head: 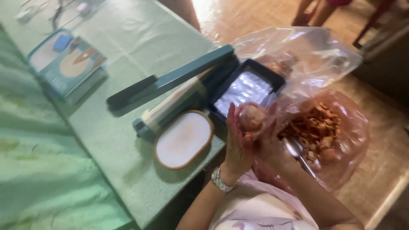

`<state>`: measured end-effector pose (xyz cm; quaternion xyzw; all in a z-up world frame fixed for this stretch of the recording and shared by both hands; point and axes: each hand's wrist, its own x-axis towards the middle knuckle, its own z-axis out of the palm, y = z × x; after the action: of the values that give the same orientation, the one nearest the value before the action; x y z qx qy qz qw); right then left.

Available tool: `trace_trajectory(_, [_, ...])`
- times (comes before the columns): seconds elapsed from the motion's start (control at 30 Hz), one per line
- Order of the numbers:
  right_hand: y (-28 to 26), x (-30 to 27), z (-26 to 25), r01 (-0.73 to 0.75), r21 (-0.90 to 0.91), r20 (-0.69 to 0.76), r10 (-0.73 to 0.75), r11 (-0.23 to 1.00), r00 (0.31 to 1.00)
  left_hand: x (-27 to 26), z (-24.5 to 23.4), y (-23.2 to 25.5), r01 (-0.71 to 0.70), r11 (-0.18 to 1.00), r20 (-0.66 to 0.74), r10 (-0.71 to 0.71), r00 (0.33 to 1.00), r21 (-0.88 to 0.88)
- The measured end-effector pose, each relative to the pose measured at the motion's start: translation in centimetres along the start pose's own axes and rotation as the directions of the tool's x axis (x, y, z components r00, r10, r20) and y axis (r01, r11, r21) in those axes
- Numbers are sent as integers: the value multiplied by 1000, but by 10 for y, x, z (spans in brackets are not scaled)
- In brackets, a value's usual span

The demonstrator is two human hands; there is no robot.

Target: Scooping fried food into small plastic bags and sealing them with a heat sealer

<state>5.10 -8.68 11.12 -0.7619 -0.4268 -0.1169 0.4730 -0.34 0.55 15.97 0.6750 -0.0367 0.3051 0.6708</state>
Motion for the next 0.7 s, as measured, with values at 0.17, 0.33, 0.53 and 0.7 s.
trace_trajectory(0.17, [-8, 58, 60, 510, -17, -186, -504, 860, 843, 4, -66, 4, -137, 989, -204, 146, 968, 54])
trace_trajectory(0.33, [-31, 64, 105, 137, 314, 204, -208, 939, 957, -21, -124, -17, 1, 932, -261, 100, 960, 362])
trace_trajectory(0.53, [12, 52, 114, -223, 626, 563, -236, 747, 792, -30, -132, -18, 184, 944, -430, -52, 901, 273])
trace_trajectory(0.7, [-35, 52, 132, -614, 752, 564, 250, 240, 787, -23, -116, -28, 177, 982, -497, -123, 859, 65])
